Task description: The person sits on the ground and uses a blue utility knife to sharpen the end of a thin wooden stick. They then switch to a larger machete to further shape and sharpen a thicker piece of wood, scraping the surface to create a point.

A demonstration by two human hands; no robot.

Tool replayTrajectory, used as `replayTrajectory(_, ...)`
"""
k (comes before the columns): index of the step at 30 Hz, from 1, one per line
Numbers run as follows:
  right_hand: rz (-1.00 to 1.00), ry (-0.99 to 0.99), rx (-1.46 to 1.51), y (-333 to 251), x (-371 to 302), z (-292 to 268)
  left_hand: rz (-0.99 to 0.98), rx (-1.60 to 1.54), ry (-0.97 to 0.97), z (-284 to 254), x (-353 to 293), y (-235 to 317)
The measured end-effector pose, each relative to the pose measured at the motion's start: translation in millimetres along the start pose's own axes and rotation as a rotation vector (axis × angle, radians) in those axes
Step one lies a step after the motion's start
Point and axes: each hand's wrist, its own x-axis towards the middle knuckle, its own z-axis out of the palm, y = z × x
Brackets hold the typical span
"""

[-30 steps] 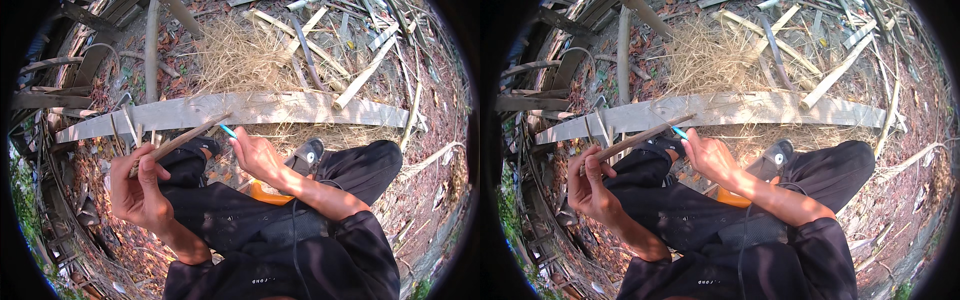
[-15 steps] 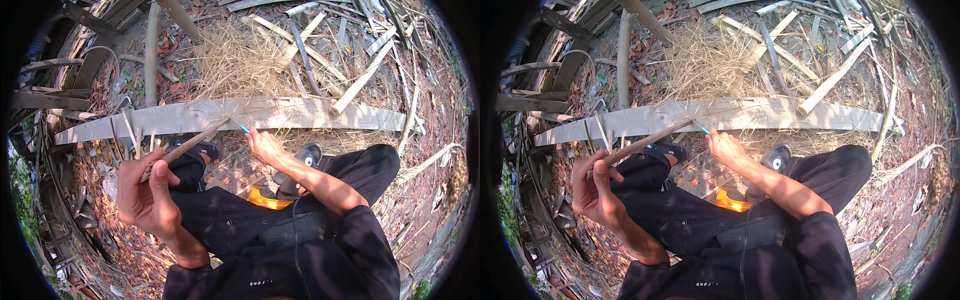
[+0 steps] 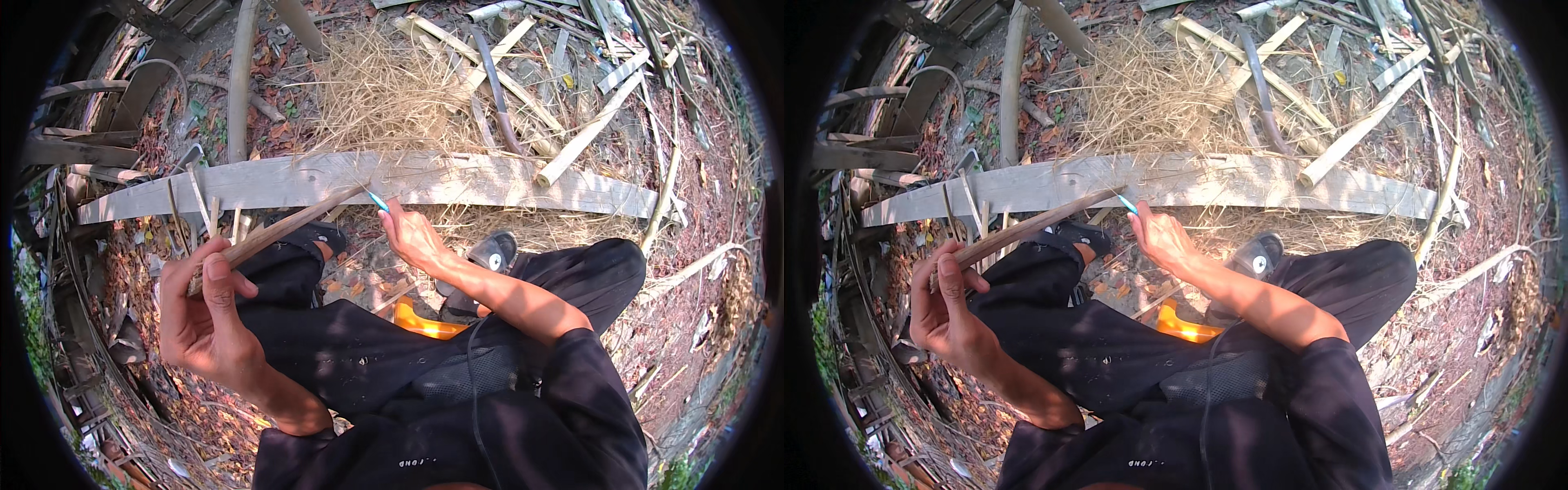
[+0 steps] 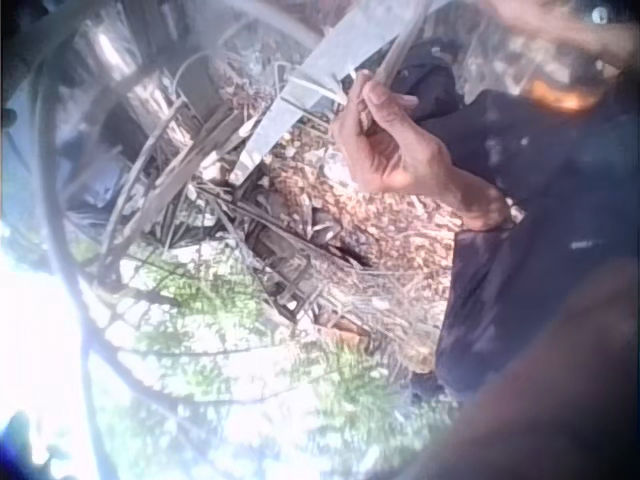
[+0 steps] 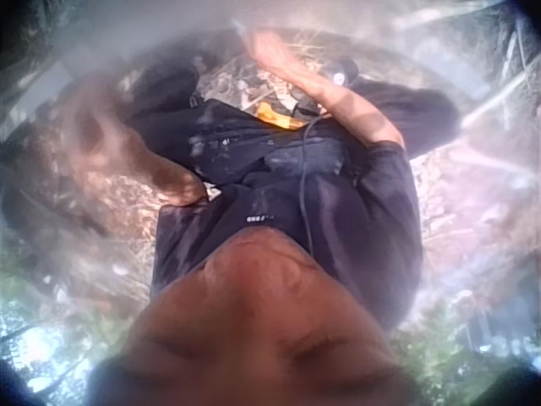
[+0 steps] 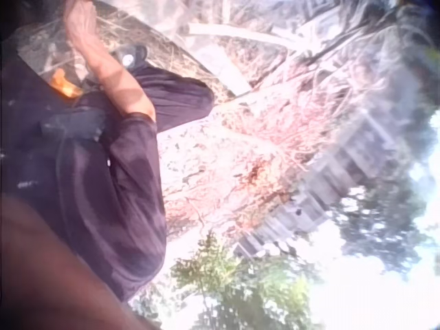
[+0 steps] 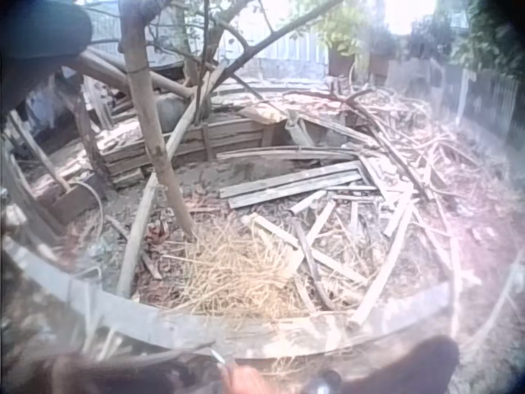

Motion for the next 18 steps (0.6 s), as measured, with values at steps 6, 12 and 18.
replayTrajectory(6,0.06,-0.028,-0.272,52.7,0.0,16.3,-0.011,0.023,-0.032,-2.6,3.6,3.1)
replayTrajectory(12,-0.101,0.066,0.139,-38.6,-7.9,-32.2,0.066,0.028,-0.192,-21.7,4.5,-2.0)
replayTrajectory(18,-0.082,-0.012,-0.105,-11.6,-17.8,-21.6,0.183,0.039,-0.302,-22.4,5.8,1.3)
